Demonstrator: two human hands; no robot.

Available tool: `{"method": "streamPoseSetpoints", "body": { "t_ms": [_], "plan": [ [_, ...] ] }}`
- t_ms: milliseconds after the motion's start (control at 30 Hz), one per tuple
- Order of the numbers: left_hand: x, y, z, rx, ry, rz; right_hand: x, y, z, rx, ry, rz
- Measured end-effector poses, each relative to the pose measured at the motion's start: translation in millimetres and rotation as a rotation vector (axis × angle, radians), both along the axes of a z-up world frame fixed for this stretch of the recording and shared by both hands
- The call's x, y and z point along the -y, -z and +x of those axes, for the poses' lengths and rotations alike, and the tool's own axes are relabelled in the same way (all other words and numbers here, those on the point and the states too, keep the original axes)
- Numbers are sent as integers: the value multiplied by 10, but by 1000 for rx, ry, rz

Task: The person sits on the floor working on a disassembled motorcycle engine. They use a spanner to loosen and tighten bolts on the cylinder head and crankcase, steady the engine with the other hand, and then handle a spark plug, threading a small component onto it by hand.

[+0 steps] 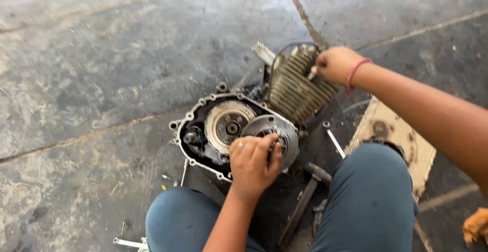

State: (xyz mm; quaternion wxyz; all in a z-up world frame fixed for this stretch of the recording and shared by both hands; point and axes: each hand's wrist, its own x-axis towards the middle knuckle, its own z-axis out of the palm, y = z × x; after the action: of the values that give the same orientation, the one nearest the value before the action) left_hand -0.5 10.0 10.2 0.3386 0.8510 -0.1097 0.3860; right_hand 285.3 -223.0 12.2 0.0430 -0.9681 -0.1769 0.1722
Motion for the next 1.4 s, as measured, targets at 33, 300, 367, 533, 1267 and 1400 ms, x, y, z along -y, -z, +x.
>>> {"method": "streamPoseSetpoints", "body": {
  "t_ms": [33,300,367,533,1267,1400],
  "plan": [
    [36,27,-15,-1,4,3,55,40,-14,-1,4,3],
    [31,-27,6,-13,-36,13,8,-8,-44,116,-80,61],
    [4,-49,75,-4,-29,12,-10,-61,-76,88,-46,57],
    [26,15,15,-15,-18,21,23,66,-106,185,-88,93],
    [108,-3,-7,-164,-24,61,1451,2693,-1301,-138,873,194],
    [81,209,-43,15,-73,105,1047,2685,-1635,-41,428,-310]
  ]
}}
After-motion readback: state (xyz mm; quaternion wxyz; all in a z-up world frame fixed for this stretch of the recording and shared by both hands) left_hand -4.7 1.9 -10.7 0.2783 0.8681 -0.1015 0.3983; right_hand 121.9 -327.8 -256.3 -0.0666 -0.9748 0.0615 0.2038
